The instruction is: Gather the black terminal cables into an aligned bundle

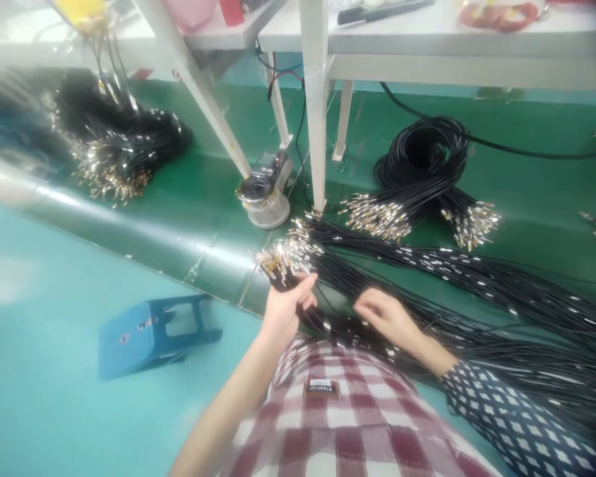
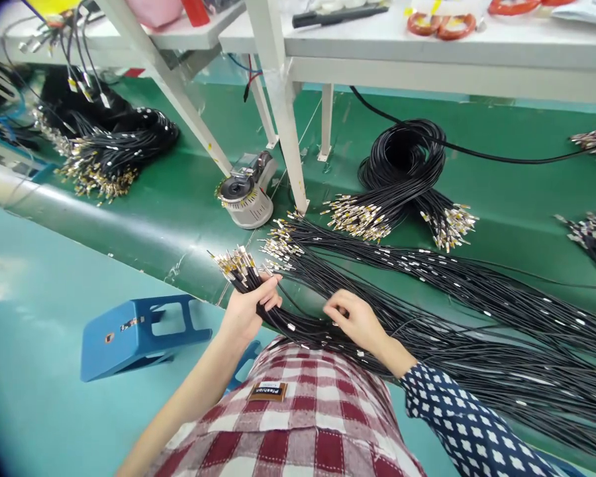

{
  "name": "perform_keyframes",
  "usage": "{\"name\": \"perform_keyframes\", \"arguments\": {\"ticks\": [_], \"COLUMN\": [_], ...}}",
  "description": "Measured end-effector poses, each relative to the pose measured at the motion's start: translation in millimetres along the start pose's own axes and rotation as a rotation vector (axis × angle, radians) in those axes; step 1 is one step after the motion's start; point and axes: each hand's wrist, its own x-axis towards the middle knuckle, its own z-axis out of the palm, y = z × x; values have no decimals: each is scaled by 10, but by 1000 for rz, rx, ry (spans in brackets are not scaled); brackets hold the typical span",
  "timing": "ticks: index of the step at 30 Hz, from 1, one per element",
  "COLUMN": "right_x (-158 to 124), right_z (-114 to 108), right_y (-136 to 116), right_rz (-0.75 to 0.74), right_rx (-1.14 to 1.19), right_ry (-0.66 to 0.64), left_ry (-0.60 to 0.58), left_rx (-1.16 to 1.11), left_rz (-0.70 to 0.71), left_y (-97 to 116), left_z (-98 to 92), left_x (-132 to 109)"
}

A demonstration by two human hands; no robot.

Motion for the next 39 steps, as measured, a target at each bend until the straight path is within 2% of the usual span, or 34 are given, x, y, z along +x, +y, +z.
{"name": "perform_keyframes", "arguments": {"ticks": [5,8,12,14,16,17,20,22,24,27,31,36,39], "right_x": [387,496,548,649,817,914,1180,1282,1313,1253,976,446,258], "right_z": [229,268,147,83,63,76,194,297,367,353,176,-5,-23], "right_y": [-482,-680,-736,-678,-542,-446,-105,98,232,284,155,-148,-327], "right_rz": [-184,-151,-143,-159,-95,-13,266,335,329,318,284,221,201], "right_rx": [98,62,82,130,91,1,-348,-443,-439,-399,-247,372,542], "right_ry": [11,12,-192,-325,-377,-343,-133,-83,-84,-42,-30,-78,-111], "left_ry": [-18,-56,-60,-60,-46,-27,-6,-61,-114,-107,-50,-51,-59], "left_rx": [15,49,86,102,101,95,61,49,42,29,5,10,30], "left_rz": [31,22,-43,-63,-70,-68,-49,-55,-68,-48,-28,-16,-11], "left_y": [15,43,45,32,18,12,-2,-10,-18,-37,-61,-36,-3], "left_z": [-32,-78,-156,-198,-246,-271,-340,-361,-354,-308,-251,-162,-65], "left_x": [-12,-25,-4,17,33,37,25,2,-22,-42,-35,-18,-18]}}
